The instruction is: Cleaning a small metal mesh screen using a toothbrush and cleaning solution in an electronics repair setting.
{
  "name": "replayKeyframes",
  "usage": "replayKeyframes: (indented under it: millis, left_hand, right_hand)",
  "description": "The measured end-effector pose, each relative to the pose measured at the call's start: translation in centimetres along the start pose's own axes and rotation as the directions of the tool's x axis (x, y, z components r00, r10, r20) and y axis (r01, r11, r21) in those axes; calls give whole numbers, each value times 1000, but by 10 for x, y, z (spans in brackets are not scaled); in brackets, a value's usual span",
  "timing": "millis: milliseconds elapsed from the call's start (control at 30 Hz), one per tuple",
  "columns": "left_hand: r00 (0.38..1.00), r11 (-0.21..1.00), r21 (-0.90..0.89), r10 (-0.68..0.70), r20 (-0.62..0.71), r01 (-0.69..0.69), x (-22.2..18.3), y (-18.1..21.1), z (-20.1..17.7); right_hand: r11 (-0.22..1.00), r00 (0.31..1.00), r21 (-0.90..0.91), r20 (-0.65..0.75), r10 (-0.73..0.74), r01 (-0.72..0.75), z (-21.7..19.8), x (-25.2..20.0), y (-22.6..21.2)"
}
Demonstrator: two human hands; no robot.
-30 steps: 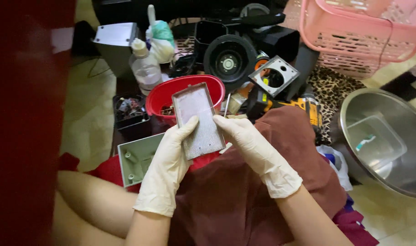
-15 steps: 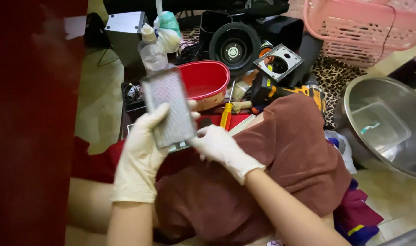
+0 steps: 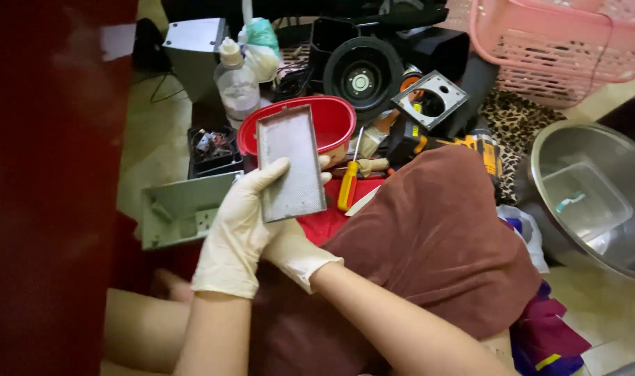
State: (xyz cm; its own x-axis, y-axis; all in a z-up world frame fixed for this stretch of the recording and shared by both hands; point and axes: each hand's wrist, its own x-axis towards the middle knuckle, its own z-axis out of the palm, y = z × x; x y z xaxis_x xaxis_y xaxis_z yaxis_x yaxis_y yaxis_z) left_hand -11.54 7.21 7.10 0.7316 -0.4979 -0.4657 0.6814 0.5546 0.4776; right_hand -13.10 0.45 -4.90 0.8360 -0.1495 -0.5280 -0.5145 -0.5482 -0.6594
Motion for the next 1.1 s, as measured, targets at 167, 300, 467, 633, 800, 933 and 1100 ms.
replayKeyframes:
  millis: [167, 300, 467, 633, 800, 933, 1100]
  left_hand:
    - [1000, 990, 142, 10, -13, -8, 19, 5, 5]
    - [1000, 992, 123, -2, 20, 0, 28, -1, 15]
    - [984, 981, 138, -149, 96, 135, 60, -44, 22]
    - [925, 926, 160, -362, 116, 342, 50, -89, 96]
    - [825, 874, 41, -471, 312, 484, 111, -172, 132]
    - [783, 836, 28, -525, 332, 548, 106, -191, 159]
    - [786, 846, 36, -509, 352, 531, 111, -205, 142]
  right_hand:
    - [998, 999, 51, -30, 24, -23, -14, 1, 15]
    - [984, 982, 175, -187, -6, 39, -71, -51, 1]
    - [913, 813, 367, -577, 72, 180, -142, -81, 35]
    - [812, 597, 563, -709, 377, 156, -224, -110, 122]
    - [749, 100, 512, -794, 599, -420, -304, -97, 303]
    - [676, 135, 539, -724, 677, -502, -310, -99, 279]
    - [613, 267, 327, -684, 678, -719, -316, -97, 261]
